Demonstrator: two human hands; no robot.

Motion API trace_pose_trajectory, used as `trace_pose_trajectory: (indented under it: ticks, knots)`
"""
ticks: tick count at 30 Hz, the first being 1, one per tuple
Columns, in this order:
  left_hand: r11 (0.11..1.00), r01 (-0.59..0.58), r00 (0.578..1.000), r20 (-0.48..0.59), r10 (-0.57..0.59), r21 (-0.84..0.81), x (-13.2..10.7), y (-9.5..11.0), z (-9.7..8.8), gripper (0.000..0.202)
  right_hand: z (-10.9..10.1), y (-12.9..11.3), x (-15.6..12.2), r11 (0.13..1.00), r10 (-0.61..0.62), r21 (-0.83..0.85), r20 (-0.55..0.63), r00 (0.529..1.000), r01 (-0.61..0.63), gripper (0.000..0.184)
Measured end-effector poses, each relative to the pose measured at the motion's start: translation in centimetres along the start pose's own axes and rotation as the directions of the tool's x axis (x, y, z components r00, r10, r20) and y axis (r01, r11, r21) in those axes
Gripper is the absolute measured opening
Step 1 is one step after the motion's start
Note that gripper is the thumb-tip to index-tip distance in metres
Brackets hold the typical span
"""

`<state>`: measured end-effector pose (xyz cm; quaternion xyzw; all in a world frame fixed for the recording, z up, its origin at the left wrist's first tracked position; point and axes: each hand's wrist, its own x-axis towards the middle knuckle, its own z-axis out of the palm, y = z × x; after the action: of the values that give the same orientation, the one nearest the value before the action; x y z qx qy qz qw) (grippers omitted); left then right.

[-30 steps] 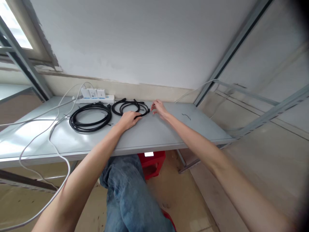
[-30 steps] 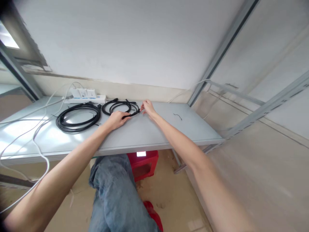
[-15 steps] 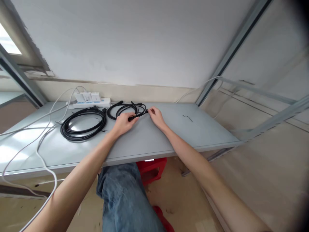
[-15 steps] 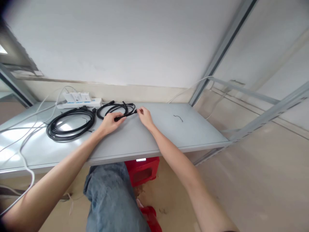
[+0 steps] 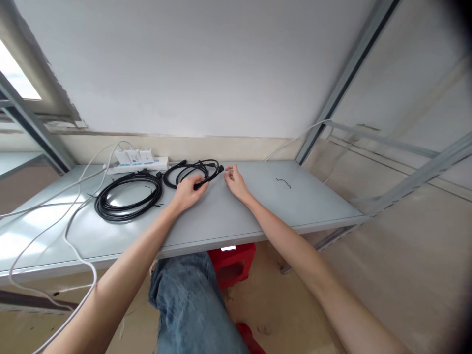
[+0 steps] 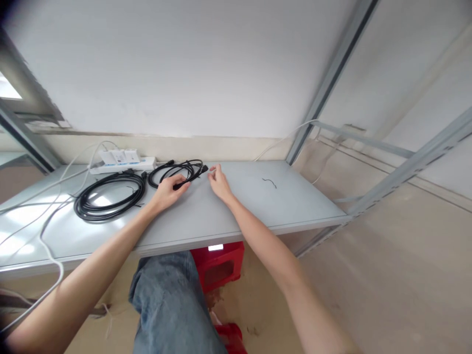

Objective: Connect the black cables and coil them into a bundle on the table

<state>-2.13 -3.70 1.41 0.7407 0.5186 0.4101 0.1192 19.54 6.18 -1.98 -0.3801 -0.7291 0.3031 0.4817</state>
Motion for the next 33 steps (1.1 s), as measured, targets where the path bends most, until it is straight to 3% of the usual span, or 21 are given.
trace_pose_trajectory:
  ticks: [12, 17, 19, 21, 23, 25, 33]
  knots:
    - [0.999, -0.013, 1.000, 0.009, 0.012, 0.053, 0.0, -0.4, 0.2, 0.029, -0.1, -0.2, -0.1, 1.000, 0.016, -0.013, 0.025, 1.000, -0.015, 0.025]
    - [0.982, -0.051, 0.997, 0.069, 0.039, 0.182, -0.3, -0.2, -0.2, 0.030, -0.4, -1.3, -0.2, 1.000, -0.013, -0.017, -0.127, 0.992, 0.011, 0.026]
    - [0.967, -0.064, 0.994, 0.107, 0.039, 0.246, -0.4, -0.2, -0.3, 0.032, -0.5, -1.9, -0.3, 0.998, 0.016, 0.059, -0.167, 0.986, -0.006, 0.030]
    - [0.957, -0.070, 0.991, 0.130, 0.034, 0.283, -0.4, -0.2, -0.4, 0.033, -0.5, -2.5, -0.5, 0.974, 0.112, 0.206, -0.087, 0.990, -0.092, 0.034]
    - [0.953, -0.069, 0.990, 0.141, 0.028, 0.296, -0.4, -0.2, -0.4, 0.034, -0.5, -3.2, -0.7, 0.920, 0.198, 0.332, 0.067, 0.978, -0.209, 0.037]
    - [0.951, -0.068, 0.989, 0.146, 0.025, 0.302, -0.4, -0.2, -0.4, 0.034, -0.5, -3.6, -0.9, 0.875, 0.227, 0.395, 0.179, 0.957, -0.281, 0.040]
    - [0.942, -0.092, 0.982, 0.188, 0.031, 0.324, -0.4, -0.7, -0.2, 0.035, -0.3, -3.6, -0.9, 0.858, 0.202, 0.418, 0.261, 0.944, -0.299, 0.042]
